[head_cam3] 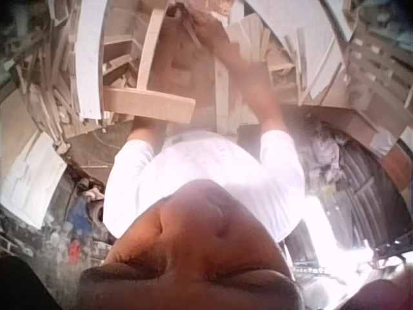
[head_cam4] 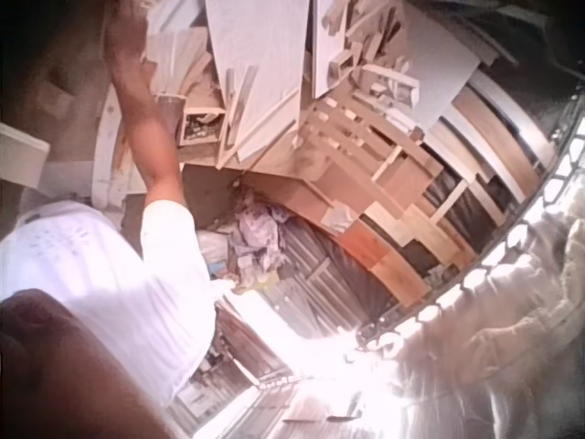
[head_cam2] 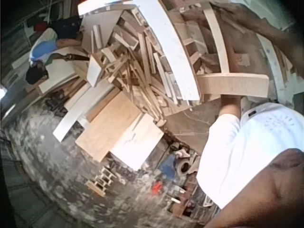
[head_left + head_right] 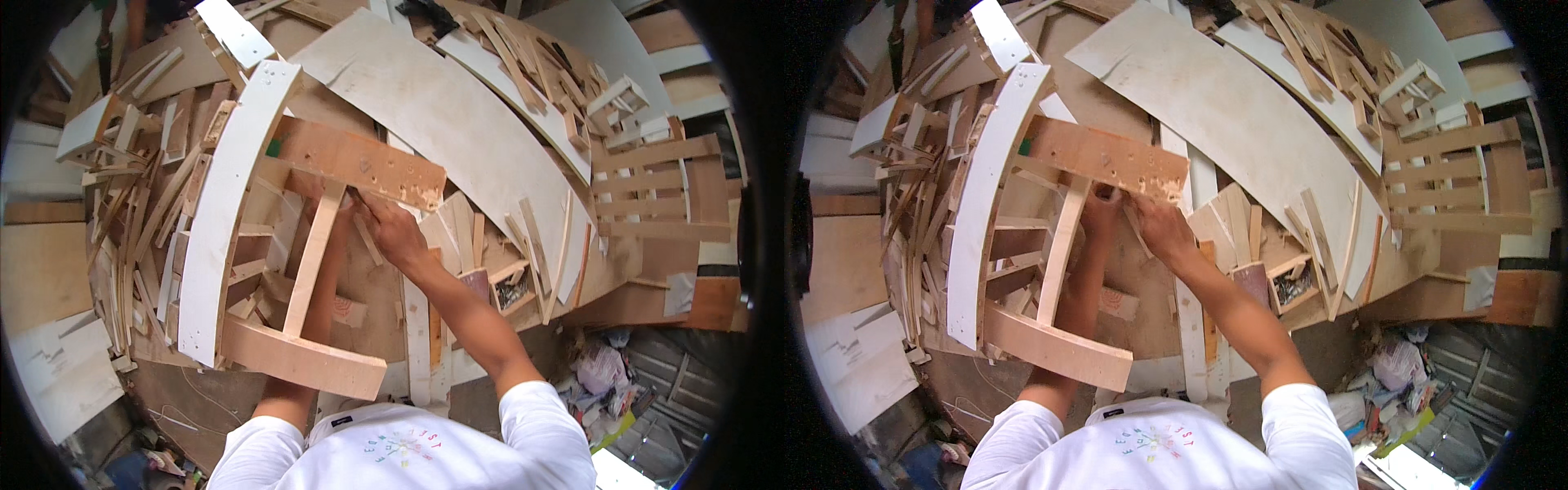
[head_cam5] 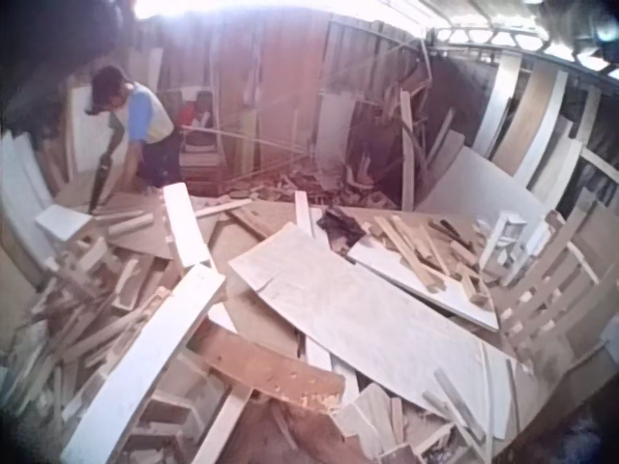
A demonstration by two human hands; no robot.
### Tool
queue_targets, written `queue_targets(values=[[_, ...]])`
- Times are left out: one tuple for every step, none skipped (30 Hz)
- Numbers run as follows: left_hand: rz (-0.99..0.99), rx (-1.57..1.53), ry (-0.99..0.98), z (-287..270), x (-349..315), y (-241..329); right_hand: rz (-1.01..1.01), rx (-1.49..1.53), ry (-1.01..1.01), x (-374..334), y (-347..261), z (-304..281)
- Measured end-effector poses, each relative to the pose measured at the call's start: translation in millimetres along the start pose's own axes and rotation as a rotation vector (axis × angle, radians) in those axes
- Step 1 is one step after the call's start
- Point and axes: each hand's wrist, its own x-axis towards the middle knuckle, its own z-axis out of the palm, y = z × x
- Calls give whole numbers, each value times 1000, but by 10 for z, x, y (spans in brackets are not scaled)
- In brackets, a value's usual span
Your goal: The person assembles a small wooden chair by aligning wooden slats and base pieces, then hammering nails into them on a workbench.
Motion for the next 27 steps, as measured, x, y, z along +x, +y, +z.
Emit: queue_targets(values=[[-32,-39,-66,12,5,52,-12,7,57,6,54,-24],[-99,9,0,25,8,292,-24,22,102,-7,-29,-114],[-134,-29,-13,16,31,218,-36,35,146,-20,-75,-150],[-170,-67,-25,-3,59,164,-21,12,97,-35,-41,-80],[-212,-99,0,-100,-4,50,-38,-3,28,-67,-54,7],[-169,-142,-30,-32,19,36,-18,-43,-4,-31,-11,4],[-127,-185,-58,29,31,24,-10,-39,28,10,52,-27],[-93,-207,-61,-3,34,-26,-21,-14,42,74,67,-46],[-88,-89,-26,-48,-9,-44,-15,13,52,70,-19,-68],[-83,29,8,-53,-56,-48,-13,63,101,12,-120,-110],[-117,48,-24,-35,-112,48,2,31,68,-23,-72,-88],[-139,67,-41,-16,-70,127,17,-1,36,-58,-9,-17],[-200,-2,-97,-56,17,170,15,-40,10,3,2,-44],[-118,37,-40,-78,-26,230,18,-28,7,55,33,-113],[-33,80,17,-89,-58,234,25,1,-11,59,-20,-139],[-35,82,16,-102,-52,230,33,30,-28,52,-60,-150],[-25,78,20,-115,-30,241,29,24,-34,82,-44,-115],[-29,72,8,-112,-69,237,37,19,-53,15,9,-53],[-40,60,-10,-110,-62,227,45,13,-72,-49,65,1],[-51,40,-34,-59,31,257,39,0,-52,-49,106,14],[-65,22,-56,-59,27,283,34,-13,-32,-46,150,24],[-77,6,-81,-91,-42,307,29,-27,-11,-36,201,29],[-90,0,-97,-82,-41,315,30,16,20,-44,151,7],[-101,-1,-107,-72,-17,318,32,59,52,-49,90,-28],[-105,5,-111,-80,-30,319,35,101,85,-55,51,-38],[-110,6,-78,-177,-68,247,-8,115,60,-84,-3,29],[-75,19,-73,-11,-67,127,0,100,76,-133,134,96]])
